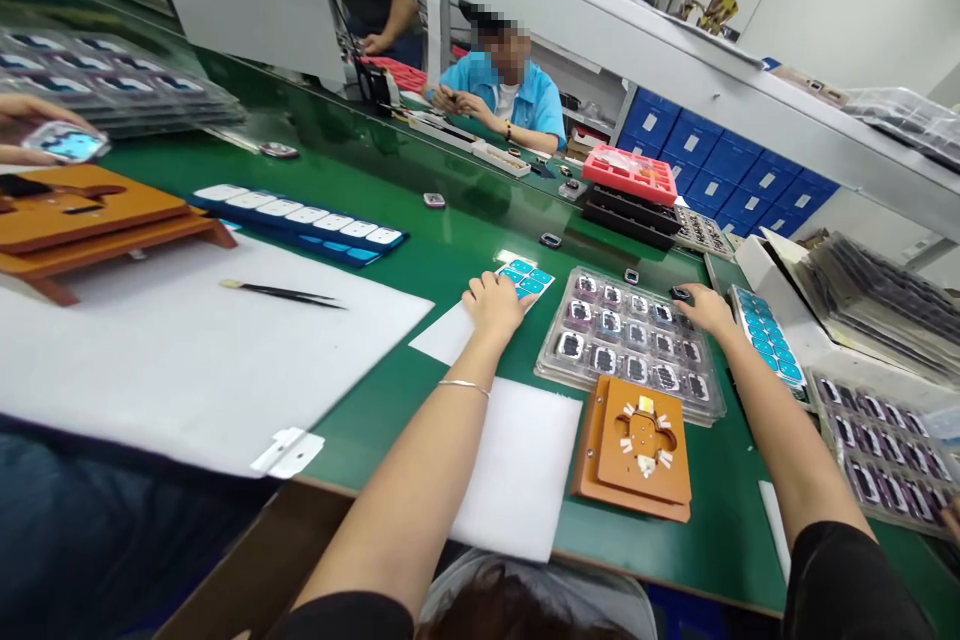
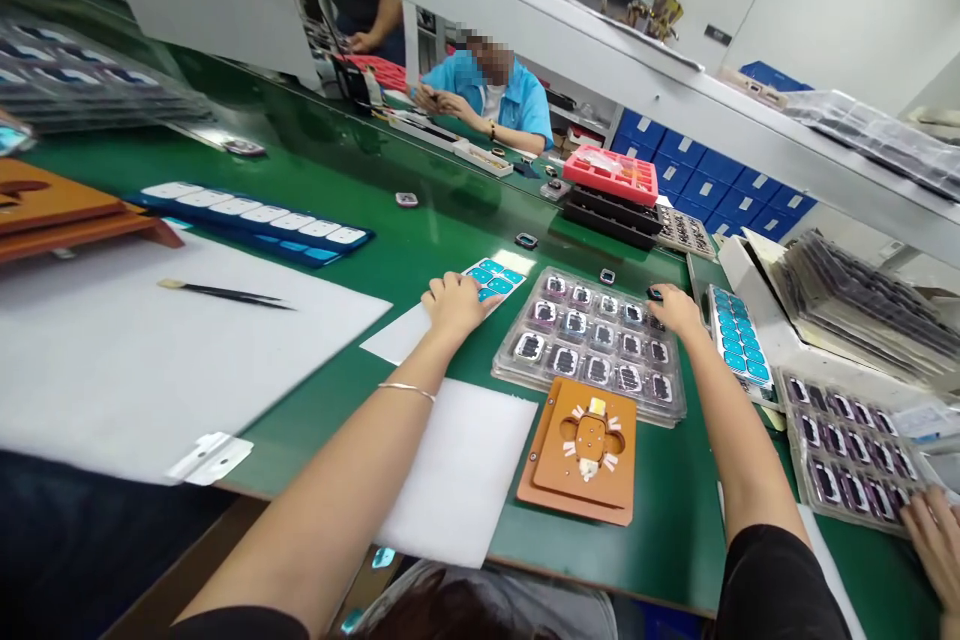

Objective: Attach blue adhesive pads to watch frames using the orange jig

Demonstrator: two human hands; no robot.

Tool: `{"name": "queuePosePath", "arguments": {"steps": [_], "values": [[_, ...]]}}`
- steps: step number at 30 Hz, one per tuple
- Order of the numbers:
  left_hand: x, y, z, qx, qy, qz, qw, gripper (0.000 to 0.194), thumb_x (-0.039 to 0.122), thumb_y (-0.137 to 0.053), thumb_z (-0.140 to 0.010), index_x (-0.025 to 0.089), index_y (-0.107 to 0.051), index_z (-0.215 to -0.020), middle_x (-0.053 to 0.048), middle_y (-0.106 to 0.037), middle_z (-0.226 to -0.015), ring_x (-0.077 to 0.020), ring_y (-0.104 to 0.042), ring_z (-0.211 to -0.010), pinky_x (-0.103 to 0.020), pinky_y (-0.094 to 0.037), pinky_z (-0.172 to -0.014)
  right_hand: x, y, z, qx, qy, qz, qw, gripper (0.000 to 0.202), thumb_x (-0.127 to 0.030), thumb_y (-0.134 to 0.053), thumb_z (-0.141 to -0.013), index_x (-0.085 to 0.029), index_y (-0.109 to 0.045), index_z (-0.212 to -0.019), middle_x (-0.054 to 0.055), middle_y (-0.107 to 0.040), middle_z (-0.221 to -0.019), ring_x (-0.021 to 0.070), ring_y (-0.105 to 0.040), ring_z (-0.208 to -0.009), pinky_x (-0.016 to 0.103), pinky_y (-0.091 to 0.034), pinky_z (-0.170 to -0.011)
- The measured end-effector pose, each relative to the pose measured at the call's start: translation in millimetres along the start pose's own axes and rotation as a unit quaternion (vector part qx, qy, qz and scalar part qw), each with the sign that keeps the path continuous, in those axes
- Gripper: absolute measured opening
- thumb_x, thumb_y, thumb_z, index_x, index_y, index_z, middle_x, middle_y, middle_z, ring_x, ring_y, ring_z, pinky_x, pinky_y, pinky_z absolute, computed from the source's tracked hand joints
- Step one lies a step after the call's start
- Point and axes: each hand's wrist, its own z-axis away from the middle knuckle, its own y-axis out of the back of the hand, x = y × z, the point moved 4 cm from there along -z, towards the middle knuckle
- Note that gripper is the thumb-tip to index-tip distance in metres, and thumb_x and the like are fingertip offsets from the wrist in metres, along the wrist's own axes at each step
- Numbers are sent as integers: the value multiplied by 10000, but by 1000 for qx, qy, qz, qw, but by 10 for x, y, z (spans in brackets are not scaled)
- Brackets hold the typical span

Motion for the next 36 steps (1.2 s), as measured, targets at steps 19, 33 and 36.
{"name": "queuePosePath", "arguments": {"steps": [19,33,36], "values": [[19,29,-13,-11,34,32,999,426,420,-595,-860,148,-620,-1188,-200,-434,-1382,-407,-360,-1223,-529,-356,-946,-1396,9,652,-75,290,-168,939,323,-250,-611,-896,-184,-631,-1211,111,-719,-1071,305,-566,-1107,479,-413,-953],[81,-12,-35,-55,26,62,996,425,418,-716,-772,211,-626,-1132,-137,-444,-1373,-375,-365,-1248,-510,-361,-990,-1040,267,1026,-52,142,-468,871,384,-510,-694,-819,-205,-649,-1048,60,-701,-937,192,-672,-834,332,-547,-735],[115,-11,-12,-66,9,57,996,383,386,-681,-808,201,-615,-1136,-146,-465,-1357,-372,-378,-1236,-516,-355,-989,-886,389,1289,-61,77,-540,836,376,-471,-793,-745,-226,-679,-1006,38,-697,-899,184,-668,-831,320,-550,-753]]}}
